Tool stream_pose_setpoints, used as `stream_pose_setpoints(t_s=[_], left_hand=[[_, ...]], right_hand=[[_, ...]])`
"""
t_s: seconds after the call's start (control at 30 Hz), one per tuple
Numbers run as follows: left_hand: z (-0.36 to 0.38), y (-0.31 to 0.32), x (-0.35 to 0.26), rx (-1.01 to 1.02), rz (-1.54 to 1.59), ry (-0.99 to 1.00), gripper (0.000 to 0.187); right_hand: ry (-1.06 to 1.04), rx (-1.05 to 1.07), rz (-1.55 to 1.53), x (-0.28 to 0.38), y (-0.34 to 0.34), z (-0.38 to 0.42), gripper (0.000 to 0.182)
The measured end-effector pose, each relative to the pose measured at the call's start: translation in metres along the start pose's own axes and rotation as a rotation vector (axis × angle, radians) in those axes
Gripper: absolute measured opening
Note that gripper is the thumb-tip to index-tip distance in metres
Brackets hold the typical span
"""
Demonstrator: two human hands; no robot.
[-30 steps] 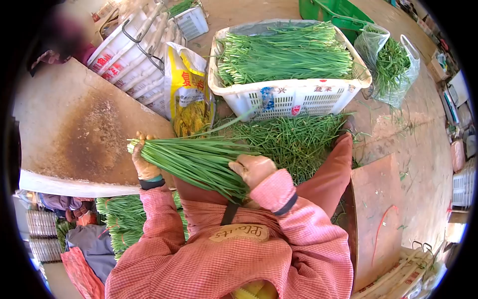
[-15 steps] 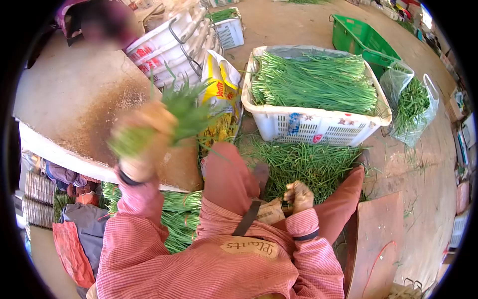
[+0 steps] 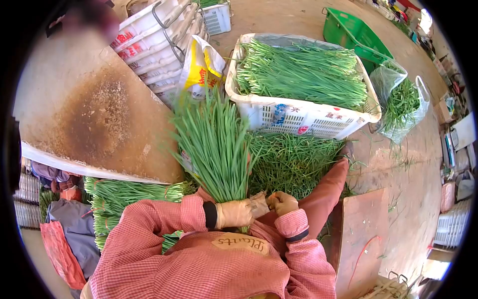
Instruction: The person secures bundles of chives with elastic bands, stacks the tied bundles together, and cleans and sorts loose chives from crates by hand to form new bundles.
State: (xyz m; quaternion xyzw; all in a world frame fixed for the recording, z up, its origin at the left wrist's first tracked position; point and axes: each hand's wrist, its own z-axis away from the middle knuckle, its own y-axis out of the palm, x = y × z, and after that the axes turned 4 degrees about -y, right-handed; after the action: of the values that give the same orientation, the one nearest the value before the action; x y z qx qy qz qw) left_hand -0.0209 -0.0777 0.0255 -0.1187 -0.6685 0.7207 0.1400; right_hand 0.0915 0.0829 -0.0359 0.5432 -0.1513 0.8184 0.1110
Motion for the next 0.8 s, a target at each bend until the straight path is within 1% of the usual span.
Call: stream_pose_setpoints(t_s=[0.03,0.07,0.1,0.13,0.2,0.23,0.3,0.33,0.4,0.43,0.47,0.53,0.57,0.63,0.67,0.7,0.73,0.77,0.8], left_hand=[[0.001,-0.005,0.001,0.000,0.001,-0.002,0.008],[0.001,-0.011,0.000,0.015,-0.080,0.002,0.009],[0.000,-0.017,0.001,0.029,-0.160,0.006,0.010],[-0.001,-0.015,0.001,0.025,-0.158,0.005,0.010],[0.000,-0.005,0.001,0.004,-0.190,0.021,0.012],[-0.001,0.001,-0.001,0.001,-0.193,0.018,0.012],[-0.001,0.012,-0.003,0.080,-0.132,-0.003,0.014],[-0.001,0.012,-0.002,0.078,-0.138,-0.010,0.014],[-0.002,0.013,0.000,0.061,-0.107,0.034,0.015],[-0.004,0.016,0.000,0.080,-0.116,0.028,0.013],[-0.003,0.019,0.000,0.080,-0.119,0.017,0.013],[0.003,0.003,0.005,-0.005,0.013,-0.023,0.011],[0.003,0.000,0.008,-0.016,-0.005,-0.014,0.009],[0.002,0.002,0.009,-0.006,0.003,-0.014,0.009],[0.001,0.004,0.009,0.006,0.008,-0.007,0.009],[0.000,0.010,0.008,0.006,0.007,-0.007,0.009],[-0.002,0.018,0.005,0.005,0.055,-0.002,0.009],[-0.003,0.025,0.002,0.006,0.101,-0.005,0.008],[-0.004,0.022,0.001,0.006,0.102,-0.005,0.008]], right_hand=[[-0.058,-0.002,0.175,0.007,-0.002,-0.003,0.012],[-0.057,-0.002,0.177,0.016,-0.003,-0.008,0.012],[-0.193,-0.099,0.237,0.041,0.000,-0.014,0.013],[-0.328,-0.195,0.295,0.066,0.003,-0.018,0.015],[-0.834,-0.356,0.549,0.113,0.006,-0.030,0.030],[-0.838,-0.355,0.552,0.133,0.008,-0.034,0.030],[-0.765,-0.240,0.967,0.164,0.015,-0.045,0.041],[-0.774,-0.238,0.969,0.172,0.023,-0.054,0.041],[-0.536,-0.041,1.355,0.182,0.038,-0.073,0.047],[-0.490,0.062,1.413,0.180,0.042,-0.086,0.037],[-0.501,0.068,1.415,0.163,0.043,-0.098,0.037],[-0.568,-0.114,0.688,0.127,0.039,-0.121,0.025],[-0.570,-0.109,0.691,0.120,0.038,-0.123,0.025],[-0.367,-0.238,0.632,0.109,0.034,-0.123,0.016],[-0.363,-0.242,0.635,0.105,0.032,-0.126,0.016],[-0.235,-0.329,0.486,0.101,0.032,-0.130,0.014],[-0.100,-0.419,0.340,0.116,0.034,-0.123,0.013],[0.128,-0.491,0.065,0.140,0.023,-0.119,0.012],[0.004,-0.482,0.288,0.126,0.016,-0.128,0.017]])
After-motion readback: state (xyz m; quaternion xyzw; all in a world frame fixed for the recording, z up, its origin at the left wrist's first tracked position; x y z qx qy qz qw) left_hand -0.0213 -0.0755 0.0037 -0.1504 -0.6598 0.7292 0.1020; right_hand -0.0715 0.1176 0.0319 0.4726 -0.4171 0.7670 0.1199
